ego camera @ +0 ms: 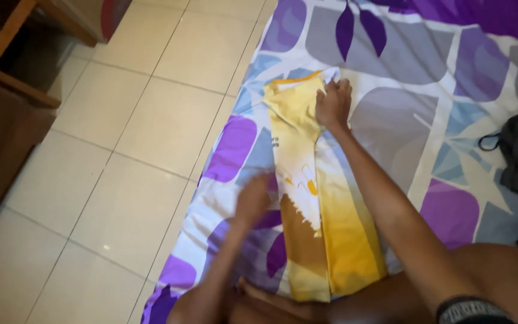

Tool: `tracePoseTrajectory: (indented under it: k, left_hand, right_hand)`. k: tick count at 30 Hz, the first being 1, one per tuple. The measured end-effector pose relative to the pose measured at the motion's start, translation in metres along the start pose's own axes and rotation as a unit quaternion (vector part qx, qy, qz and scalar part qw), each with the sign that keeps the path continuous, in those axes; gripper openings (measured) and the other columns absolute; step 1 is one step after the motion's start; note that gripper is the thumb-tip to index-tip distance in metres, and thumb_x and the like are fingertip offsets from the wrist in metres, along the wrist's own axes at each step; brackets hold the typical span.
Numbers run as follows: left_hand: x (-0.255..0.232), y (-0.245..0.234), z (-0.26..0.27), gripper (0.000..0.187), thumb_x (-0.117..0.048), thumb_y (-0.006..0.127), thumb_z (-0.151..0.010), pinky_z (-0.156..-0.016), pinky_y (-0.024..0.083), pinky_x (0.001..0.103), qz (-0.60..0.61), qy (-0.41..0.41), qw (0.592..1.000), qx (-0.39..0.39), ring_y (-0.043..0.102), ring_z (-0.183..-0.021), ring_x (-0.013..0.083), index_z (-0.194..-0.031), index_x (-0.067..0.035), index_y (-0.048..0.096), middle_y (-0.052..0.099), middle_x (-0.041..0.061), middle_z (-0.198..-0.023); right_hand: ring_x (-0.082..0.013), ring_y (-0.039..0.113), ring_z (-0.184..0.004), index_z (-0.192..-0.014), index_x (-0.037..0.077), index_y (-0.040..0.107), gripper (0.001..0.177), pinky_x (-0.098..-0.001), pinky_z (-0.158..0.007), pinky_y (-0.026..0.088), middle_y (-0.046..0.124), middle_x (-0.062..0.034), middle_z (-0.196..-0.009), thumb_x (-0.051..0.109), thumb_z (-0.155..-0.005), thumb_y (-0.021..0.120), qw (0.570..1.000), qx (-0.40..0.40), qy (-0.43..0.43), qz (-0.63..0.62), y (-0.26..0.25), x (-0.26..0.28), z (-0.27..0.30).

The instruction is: Fold two t-shirts on the bed.

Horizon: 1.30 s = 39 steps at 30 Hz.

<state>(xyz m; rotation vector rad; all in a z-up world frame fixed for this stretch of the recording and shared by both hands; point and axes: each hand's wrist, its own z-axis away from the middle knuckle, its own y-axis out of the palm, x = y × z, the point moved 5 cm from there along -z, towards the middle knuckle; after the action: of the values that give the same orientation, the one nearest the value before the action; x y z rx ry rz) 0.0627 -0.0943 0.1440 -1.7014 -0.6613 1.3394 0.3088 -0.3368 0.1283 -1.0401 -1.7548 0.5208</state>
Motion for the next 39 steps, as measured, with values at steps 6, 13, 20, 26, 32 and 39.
tracePoseTrajectory:
  k: [6,13,20,26,32,39]
  left_hand:
    - [0.062,-0.031,-0.171,0.040,-0.023,0.070,-0.093,-0.095,0.052,0.049,-0.018,-0.027,0.991,-0.127,0.060,-0.116,0.0389,-0.131,-0.013,0.064,0.064,0.018,-0.123]
    - [0.061,-0.007,-0.244,0.055,-0.029,0.066,-0.093,-0.097,0.046,0.056,-0.063,-0.154,0.985,-0.038,0.041,-0.135,0.0386,-0.147,-0.033,0.055,0.041,0.014,-0.152]
    - [0.099,0.004,-0.265,0.052,-0.036,0.075,-0.089,-0.089,0.054,0.047,0.027,-0.233,0.965,-0.121,0.063,-0.109,0.0351,-0.138,-0.025,0.061,0.066,0.015,-0.118]
    - [0.095,0.004,-0.264,0.052,-0.041,0.083,-0.081,-0.072,0.055,0.046,0.123,-0.307,0.923,-0.198,0.071,-0.082,0.0305,-0.123,-0.016,0.063,0.073,0.007,-0.084]
    - [0.061,-0.008,-0.232,0.055,-0.043,0.080,-0.090,-0.076,0.051,0.047,0.034,-0.140,0.901,-0.409,0.065,-0.092,0.0417,-0.119,-0.003,0.056,0.067,0.024,-0.102]
    - [0.074,0.020,-0.229,0.053,-0.048,0.058,-0.108,-0.076,0.049,0.039,0.312,-0.305,0.892,-0.121,0.063,-0.082,0.0252,-0.099,0.002,0.070,0.071,0.017,-0.090]
  right_hand:
    - [-0.0429,0.064,-0.091,-0.111,0.000,0.052,0.032,-0.0527,-0.080,0.049,0.065,-0.0220,-0.098,0.027,-0.104,0.068,0.985,-0.003,0.109,-0.130,-0.009,-0.033,0.015]
    - [-0.0363,0.073,-0.085,-0.112,0.002,0.054,0.039,-0.0446,-0.071,0.056,0.072,-0.0215,-0.091,0.025,-0.092,0.078,0.973,-0.032,0.019,-0.227,-0.020,-0.045,0.023]
    - [-0.0400,0.068,-0.074,-0.108,0.003,0.054,0.024,-0.0473,-0.064,0.051,0.068,-0.0191,-0.082,0.022,-0.103,0.069,0.978,-0.026,0.047,-0.199,-0.065,-0.027,0.029]
    - [-0.0419,0.063,-0.071,-0.110,-0.001,0.052,0.022,-0.0478,-0.062,0.045,0.063,-0.0202,-0.077,0.019,-0.106,0.062,0.971,0.017,0.085,-0.221,-0.083,-0.019,0.045]
    - [-0.0349,0.065,-0.093,-0.110,0.000,0.064,0.012,-0.0453,-0.085,0.053,0.066,-0.0178,-0.102,0.009,-0.102,0.066,0.961,0.037,-0.200,-0.186,-0.108,0.016,0.074]
    - [-0.0282,0.059,-0.123,-0.102,0.005,0.065,0.018,-0.0422,-0.096,0.045,0.063,-0.0150,-0.130,0.014,-0.088,0.063,0.843,0.228,-0.488,-0.017,-0.119,0.074,0.122]
